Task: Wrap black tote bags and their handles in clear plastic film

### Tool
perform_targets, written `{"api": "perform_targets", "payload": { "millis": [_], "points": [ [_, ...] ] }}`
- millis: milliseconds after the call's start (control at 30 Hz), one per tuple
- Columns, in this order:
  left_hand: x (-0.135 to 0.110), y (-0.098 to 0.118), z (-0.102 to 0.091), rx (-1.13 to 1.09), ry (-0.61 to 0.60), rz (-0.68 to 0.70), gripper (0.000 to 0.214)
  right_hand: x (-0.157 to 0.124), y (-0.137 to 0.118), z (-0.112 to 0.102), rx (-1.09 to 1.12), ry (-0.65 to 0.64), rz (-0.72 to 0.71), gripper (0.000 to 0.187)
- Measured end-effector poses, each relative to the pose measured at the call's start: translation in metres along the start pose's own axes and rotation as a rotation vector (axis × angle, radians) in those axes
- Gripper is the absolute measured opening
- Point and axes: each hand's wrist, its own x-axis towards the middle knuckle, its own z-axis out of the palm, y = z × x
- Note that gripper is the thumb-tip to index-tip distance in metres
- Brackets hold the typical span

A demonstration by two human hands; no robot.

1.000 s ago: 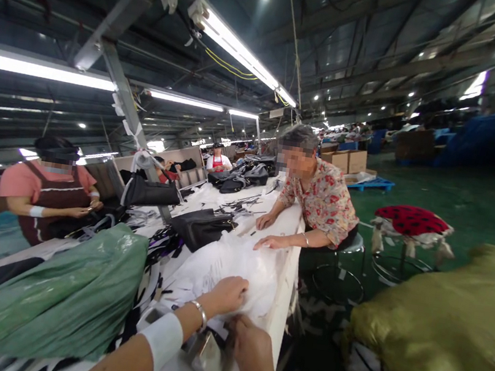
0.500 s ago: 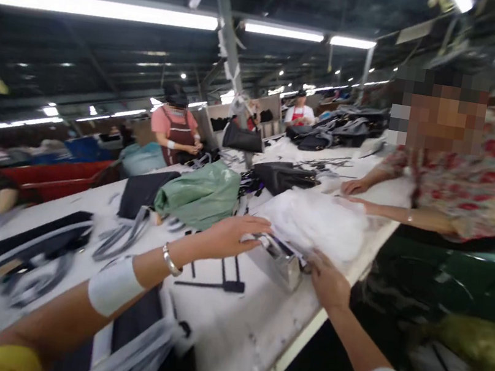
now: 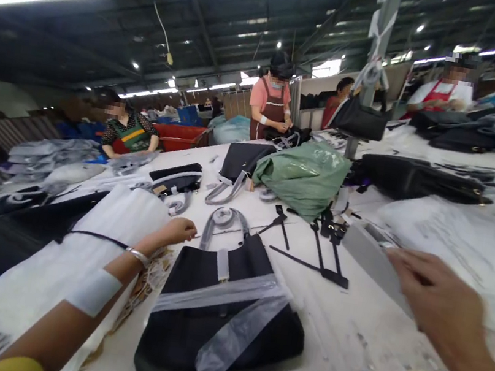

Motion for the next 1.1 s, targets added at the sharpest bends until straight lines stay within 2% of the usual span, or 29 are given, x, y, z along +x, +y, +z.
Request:
{"api": "perform_targets", "payload": {
  "millis": [33, 100, 167, 233, 300, 367, 433, 467, 567, 667, 800, 900, 967, 1033, 1100],
  "points": [
    [0.001, -0.013, 0.009, -0.027, -0.034, -0.038, 0.023, 0.006, -0.031, 0.019, -0.005, -0.056, -0.009, 0.047],
    [0.006, -0.033, 0.027, -0.104, -0.092, -0.085, 0.026, 0.015, -0.092, 0.065, 0.091, -0.328, -0.075, 0.051],
    [0.012, -0.047, 0.041, -0.22, -0.132, -0.108, 0.028, 0.021, -0.144, 0.117, 0.169, -0.492, -0.122, 0.043],
    [0.017, -0.055, 0.052, -0.378, -0.159, -0.118, 0.029, 0.022, -0.18, 0.168, 0.211, -0.631, -0.118, 0.031],
    [0.019, -0.06, 0.06, -0.564, -0.175, -0.116, 0.027, 0.021, -0.203, 0.213, 0.212, -0.717, -0.101, 0.025],
    [0.02, -0.063, 0.067, -0.76, -0.185, -0.098, 0.02, 0.019, -0.214, 0.251, 0.205, -0.786, -0.07, 0.026],
    [0.019, -0.064, 0.073, -0.943, -0.2, -0.068, 0.014, 0.018, -0.218, 0.281, 0.197, -0.837, -0.033, 0.029],
    [0.018, -0.065, 0.077, -1.027, -0.208, -0.052, 0.019, 0.017, -0.218, 0.293, 0.195, -0.855, -0.018, 0.03],
    [0.017, -0.07, 0.085, -1.231, -0.212, -0.023, 0.034, 0.014, -0.215, 0.319, 0.199, -0.892, -0.003, 0.028],
    [0.019, -0.076, 0.091, -1.355, -0.197, -0.033, 0.044, 0.011, -0.212, 0.335, 0.215, -0.922, -0.036, 0.026],
    [0.021, -0.075, 0.095, -1.392, -0.265, -0.038, 0.06, -0.003, -0.212, 0.342, 0.264, -0.889, -0.062, 0.031],
    [0.025, -0.074, 0.1, -1.341, -0.354, -0.035, 0.073, -0.018, -0.214, 0.34, 0.325, -0.843, -0.031, 0.024],
    [0.037, -0.078, 0.104, -1.291, -0.249, -0.119, 0.084, -0.023, -0.213, 0.346, 0.349, -0.794, -0.004, 0.023],
    [0.054, -0.085, 0.108, -1.203, -0.202, -0.206, 0.097, -0.024, -0.209, 0.355, 0.352, -0.751, 0.026, 0.018],
    [0.067, -0.093, 0.111, -1.106, -0.12, -0.175, 0.105, -0.023, -0.203, 0.365, 0.352, -0.719, 0.06, 0.016]
  ]
}}
